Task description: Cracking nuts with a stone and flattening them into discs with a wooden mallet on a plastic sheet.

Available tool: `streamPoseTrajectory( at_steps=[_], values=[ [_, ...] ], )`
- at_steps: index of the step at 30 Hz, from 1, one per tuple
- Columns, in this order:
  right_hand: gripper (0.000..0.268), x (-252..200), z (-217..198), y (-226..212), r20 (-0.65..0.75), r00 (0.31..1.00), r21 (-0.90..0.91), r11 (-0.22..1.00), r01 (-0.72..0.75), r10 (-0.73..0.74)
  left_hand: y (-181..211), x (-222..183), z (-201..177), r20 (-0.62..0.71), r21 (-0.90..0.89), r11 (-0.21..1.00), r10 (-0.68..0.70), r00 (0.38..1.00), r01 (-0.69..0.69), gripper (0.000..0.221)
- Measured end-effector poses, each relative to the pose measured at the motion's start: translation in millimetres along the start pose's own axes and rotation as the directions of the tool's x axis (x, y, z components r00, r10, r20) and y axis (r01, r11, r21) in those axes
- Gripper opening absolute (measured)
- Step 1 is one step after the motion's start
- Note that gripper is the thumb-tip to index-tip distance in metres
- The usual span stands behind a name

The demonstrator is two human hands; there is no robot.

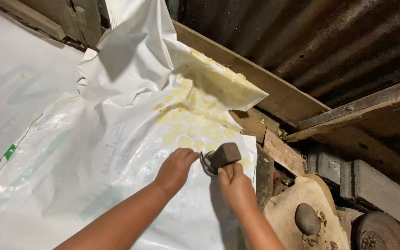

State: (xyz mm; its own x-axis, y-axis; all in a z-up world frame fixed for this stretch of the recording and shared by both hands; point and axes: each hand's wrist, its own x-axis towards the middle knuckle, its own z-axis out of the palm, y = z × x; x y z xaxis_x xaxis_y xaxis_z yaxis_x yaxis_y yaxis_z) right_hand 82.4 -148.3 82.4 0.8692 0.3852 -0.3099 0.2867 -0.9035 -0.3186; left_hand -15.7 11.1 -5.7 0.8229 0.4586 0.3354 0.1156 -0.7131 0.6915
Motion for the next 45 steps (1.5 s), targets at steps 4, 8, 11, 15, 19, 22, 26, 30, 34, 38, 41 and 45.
streamPoseTrajectory(
  at_steps=[4,8,11,15,19,22,26,30,34,38,41,45],
  values=[
    [0.032,-17.2,-56.6,-33.5,-0.093,0.993,0.190,0.978,0.091,-0.074,3.4,12.1,12.6,0.030,-0.036,0.990,-0.138,0.990,0.139,0.054],
    [0.023,-26.2,-45.0,-25.6,-0.503,0.816,0.269,0.845,0.461,-0.285,0.4,18.2,16.3,0.007,0.005,0.993,-0.117,0.993,0.117,0.061],
    [0.022,-11.9,13.9,-11.4,-0.306,0.945,0.222,0.956,0.192,-0.118,5.0,5.2,2.4,0.077,0.022,0.984,-0.179,0.981,0.177,0.060],
    [0.044,19.9,28.4,-25.0,-0.050,0.990,-0.088,0.988,0.123,-0.128,-2.0,-5.1,-29.7,-0.092,0.001,0.980,-0.197,0.976,0.198,0.039],
    [0.052,11.3,-19.3,-35.9,0.085,0.995,-0.017,0.999,0.048,-0.047,-16.5,-36.0,-22.4,0.172,0.067,0.998,-0.025,0.985,0.013,0.018],
    [0.049,-5.9,-19.3,-39.7,-0.153,0.979,-0.035,0.991,0.132,-0.136,-9.4,-38.9,-28.2,-0.007,-0.020,0.998,-0.067,0.998,0.067,0.014],
    [0.048,13.1,33.6,-25.4,-0.121,0.985,-0.086,0.990,0.115,-0.125,-10.9,-36.5,-37.8,-0.120,0.090,0.995,0.051,0.991,-0.041,0.024],
    [0.038,22.8,-0.8,-42.5,0.045,0.994,-0.099,0.989,0.106,-0.102,-12.8,-41.8,-38.8,-0.125,0.072,0.997,-0.016,0.992,0.025,0.023],
    [0.040,4.6,4.1,-43.7,-0.059,0.991,-0.085,0.989,0.118,-0.123,-21.0,-50.1,-36.9,-0.103,0.115,0.992,-0.048,0.994,0.060,0.029],
    [0.046,14.9,23.1,-32.3,-0.062,0.990,-0.081,0.989,0.121,-0.126,-21.1,-28.2,-23.3,-0.105,0.109,0.994,0.011,0.994,0.000,0.029],
    [0.037,10.2,-13.1,-46.3,0.013,0.995,0.026,0.995,0.101,-0.101,-11.4,-14.1,-14.7,0.011,0.059,0.994,-0.091,0.996,0.090,0.037],
    [0.029,-26.3,-43.2,-67.9,-0.271,0.930,0.162,0.940,0.299,-0.249,-16.9,-11.6,-5.7,0.004,0.029,0.986,-0.162,0.987,0.162,0.061]
  ],
)
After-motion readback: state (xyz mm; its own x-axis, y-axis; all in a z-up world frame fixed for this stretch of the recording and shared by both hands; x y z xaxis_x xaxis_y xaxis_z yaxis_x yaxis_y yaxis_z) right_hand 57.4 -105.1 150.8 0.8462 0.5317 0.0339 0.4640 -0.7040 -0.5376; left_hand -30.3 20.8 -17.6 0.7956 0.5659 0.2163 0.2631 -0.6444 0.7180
